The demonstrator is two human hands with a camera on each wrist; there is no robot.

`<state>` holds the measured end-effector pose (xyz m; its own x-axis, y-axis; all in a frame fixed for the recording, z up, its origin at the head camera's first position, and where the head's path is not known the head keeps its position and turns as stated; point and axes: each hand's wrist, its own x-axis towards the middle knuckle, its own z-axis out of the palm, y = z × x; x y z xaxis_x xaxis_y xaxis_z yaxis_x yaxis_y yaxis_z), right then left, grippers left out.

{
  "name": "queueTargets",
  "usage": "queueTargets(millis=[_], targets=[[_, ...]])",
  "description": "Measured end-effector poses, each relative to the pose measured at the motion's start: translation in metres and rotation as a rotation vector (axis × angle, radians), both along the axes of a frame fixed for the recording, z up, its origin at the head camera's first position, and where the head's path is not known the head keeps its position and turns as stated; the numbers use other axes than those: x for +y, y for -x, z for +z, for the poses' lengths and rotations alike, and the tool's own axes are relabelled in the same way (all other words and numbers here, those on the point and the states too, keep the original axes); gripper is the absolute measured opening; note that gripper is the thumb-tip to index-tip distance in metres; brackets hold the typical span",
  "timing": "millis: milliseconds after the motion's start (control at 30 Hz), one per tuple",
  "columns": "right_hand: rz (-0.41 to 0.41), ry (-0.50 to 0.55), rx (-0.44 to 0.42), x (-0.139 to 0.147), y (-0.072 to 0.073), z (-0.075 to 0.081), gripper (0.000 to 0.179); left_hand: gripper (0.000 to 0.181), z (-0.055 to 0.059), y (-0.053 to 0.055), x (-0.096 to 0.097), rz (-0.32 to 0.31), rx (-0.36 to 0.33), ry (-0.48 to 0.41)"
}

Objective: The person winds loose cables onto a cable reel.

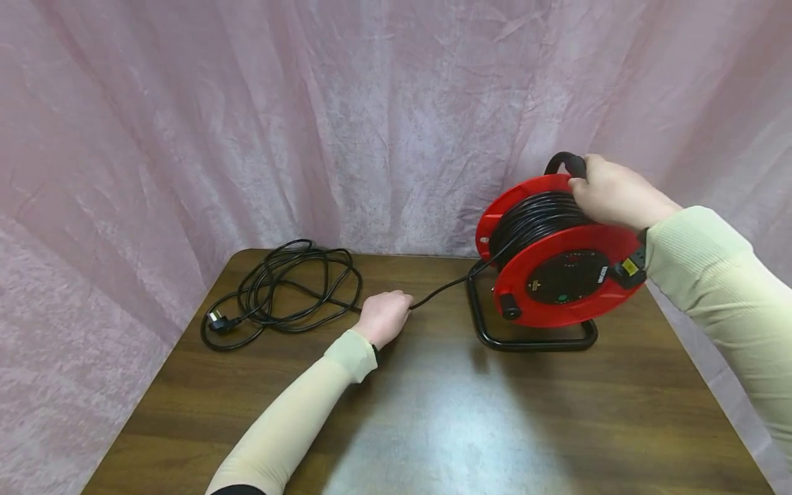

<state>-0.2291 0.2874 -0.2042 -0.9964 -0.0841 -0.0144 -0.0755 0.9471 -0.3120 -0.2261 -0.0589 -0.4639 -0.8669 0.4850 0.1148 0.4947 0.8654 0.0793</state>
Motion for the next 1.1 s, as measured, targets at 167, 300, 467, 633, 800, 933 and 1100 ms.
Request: queueTargets(millis=[167, 300, 467, 633, 800, 933, 1100], targets=[[0.028, 0.059, -0.056, -0.025, 0.0, 0.005, 0.048, 0.006, -0.003, 0.002, -0.002, 0.011, 0.0, -0.011], [0.055, 0.083, -0.075, -0.047, 0.002, 0.007, 0.045, 0.004, -0.008, 0.004, -0.004, 0.031, 0.003, 0.0], [0.063, 0.057, -0.102, -0.064, 0.008, 0.009, 0.046, 0.009, -0.012, 0.001, -0.002, 0.042, 0.023, 0.002], [0.065, 0.039, -0.106, -0.067, 0.013, 0.011, 0.051, 0.009, -0.011, -0.001, 0.001, 0.053, 0.017, -0.025], [0.055, 0.051, -0.093, -0.068, 0.013, 0.012, 0.051, 0.003, -0.008, 0.0, 0.001, 0.083, -0.001, -0.018], [0.052, 0.081, -0.076, -0.072, 0.012, 0.012, 0.047, 0.004, -0.003, 0.001, -0.001, 0.129, -0.008, -0.004], [0.025, 0.054, 0.128, -0.078, -0.008, 0.007, 0.062, 0.011, -0.001, -0.003, 0.003, 0.135, -0.031, -0.016]])
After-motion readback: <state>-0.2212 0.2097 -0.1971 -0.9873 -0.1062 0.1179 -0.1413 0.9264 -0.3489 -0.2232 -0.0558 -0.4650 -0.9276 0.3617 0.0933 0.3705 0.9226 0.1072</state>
